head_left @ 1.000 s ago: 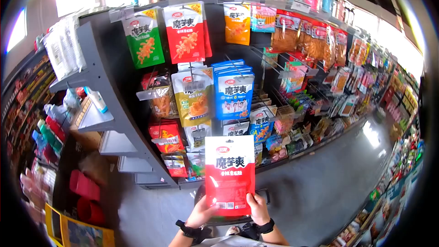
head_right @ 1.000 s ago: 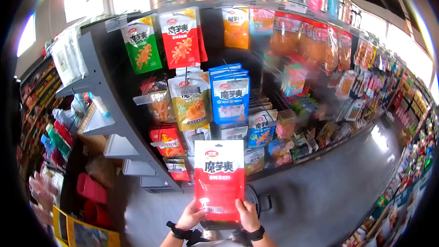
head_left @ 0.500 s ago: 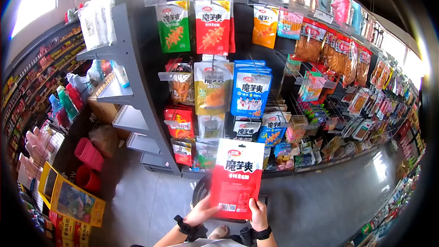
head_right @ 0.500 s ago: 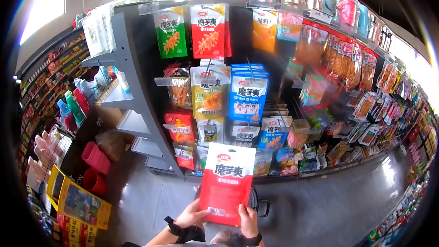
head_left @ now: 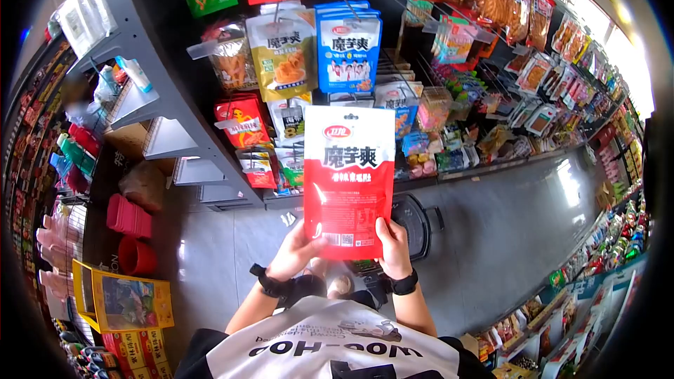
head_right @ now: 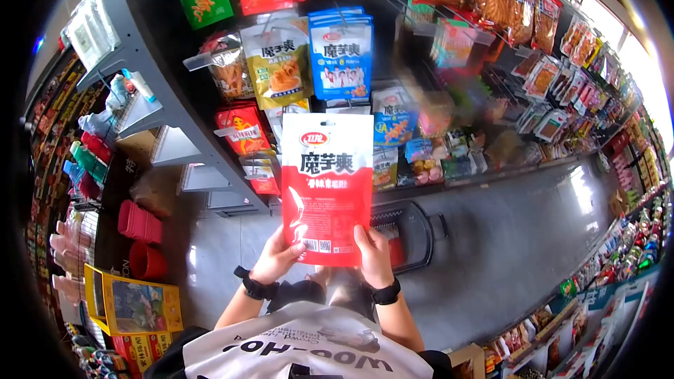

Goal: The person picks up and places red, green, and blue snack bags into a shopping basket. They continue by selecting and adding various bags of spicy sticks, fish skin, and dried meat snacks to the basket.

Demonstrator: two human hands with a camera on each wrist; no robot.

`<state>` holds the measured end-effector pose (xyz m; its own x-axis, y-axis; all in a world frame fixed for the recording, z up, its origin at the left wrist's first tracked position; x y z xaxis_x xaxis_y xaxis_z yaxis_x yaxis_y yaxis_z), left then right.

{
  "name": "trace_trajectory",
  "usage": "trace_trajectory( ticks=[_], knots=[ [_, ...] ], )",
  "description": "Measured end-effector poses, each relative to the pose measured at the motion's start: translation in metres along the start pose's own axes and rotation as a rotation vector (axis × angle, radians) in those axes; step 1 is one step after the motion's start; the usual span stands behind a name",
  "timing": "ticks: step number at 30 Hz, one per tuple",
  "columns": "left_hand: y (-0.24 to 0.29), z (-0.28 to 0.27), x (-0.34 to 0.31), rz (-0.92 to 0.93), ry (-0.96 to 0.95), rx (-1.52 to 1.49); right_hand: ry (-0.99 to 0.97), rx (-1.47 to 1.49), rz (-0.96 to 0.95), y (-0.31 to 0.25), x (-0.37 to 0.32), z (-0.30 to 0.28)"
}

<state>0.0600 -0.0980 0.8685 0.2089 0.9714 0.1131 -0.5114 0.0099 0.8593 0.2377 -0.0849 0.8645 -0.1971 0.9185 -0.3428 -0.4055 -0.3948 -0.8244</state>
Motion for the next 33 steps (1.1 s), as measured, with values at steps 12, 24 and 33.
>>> trace_trajectory(
  ticks=[12, 24, 33],
  knots=[
    [0.008, -0.028, 0.048, 0.018, -0.019, 0.009, 0.382, -0.632, -0.577, -0.031, 0.041, 0.012],
    [0.112, -0.088, 0.108, 0.474, -0.406, 0.689, 0.162, -0.603, -0.822, -0.046, 0.091, 0.160],
    [0.161, -0.123, 0.115, 0.725, -0.265, 1.108, 0.190, -0.025, -0.499, -0.040, 0.134, 0.151]
  ],
)
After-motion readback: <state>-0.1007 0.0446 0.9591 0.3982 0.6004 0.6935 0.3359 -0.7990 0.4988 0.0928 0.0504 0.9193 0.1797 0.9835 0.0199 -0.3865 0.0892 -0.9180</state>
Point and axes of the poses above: each hand's wrist, its own x-axis towards the middle knuckle, its own z-axis out of the palm, y = z × x, the point moved 6 cm from there along x, towards the middle knuckle, and after that the axes turned 12 degrees about z, right-handed, at the moved point
